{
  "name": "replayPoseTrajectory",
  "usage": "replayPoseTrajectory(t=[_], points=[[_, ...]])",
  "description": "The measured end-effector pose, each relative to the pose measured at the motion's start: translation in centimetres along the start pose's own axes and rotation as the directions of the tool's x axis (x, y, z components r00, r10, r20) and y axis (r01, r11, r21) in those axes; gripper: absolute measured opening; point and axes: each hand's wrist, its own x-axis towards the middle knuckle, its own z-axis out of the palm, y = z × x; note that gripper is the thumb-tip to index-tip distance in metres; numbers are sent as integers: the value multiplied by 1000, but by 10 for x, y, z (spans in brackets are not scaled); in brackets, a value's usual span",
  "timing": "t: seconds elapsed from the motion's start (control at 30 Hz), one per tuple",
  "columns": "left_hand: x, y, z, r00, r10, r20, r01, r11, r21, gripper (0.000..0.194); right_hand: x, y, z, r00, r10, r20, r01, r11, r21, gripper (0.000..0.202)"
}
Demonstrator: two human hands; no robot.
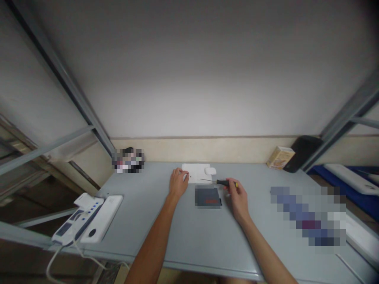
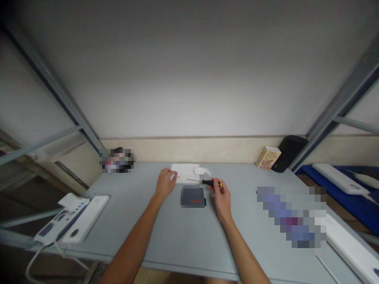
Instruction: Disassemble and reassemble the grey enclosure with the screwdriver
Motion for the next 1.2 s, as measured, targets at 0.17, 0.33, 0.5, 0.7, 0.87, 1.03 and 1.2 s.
replayPoseTrajectory(t=[0.17,0.33,0.5,0.7,0.87,1.03,1.2], points=[[2,7,-7,1000,6,-1,-6,999,-37,23,1,7,-1,1000,18,-4,-18,1000,24,55],[0,24,-24,984,78,158,-45,978,-206,24,1,5,0,999,32,-28,-30,997,66,53],[-9,37,-40,826,189,531,62,906,-419,36,3,9,-1,996,51,-68,-45,994,95,53],[-10,32,-37,720,186,668,249,830,-499,49,5,15,-2,994,85,-74,-75,989,129,53],[-8,21,-33,741,193,643,307,755,-580,59,5,15,-1,995,70,-77,-59,989,136,49],[-4,15,-36,749,201,632,308,738,-600,47,4,9,-1,997,35,-73,-29,997,78,45],[-1,15,-36,776,227,589,247,750,-614,36,2,7,1,997,2,-76,-5,999,-43,42]])
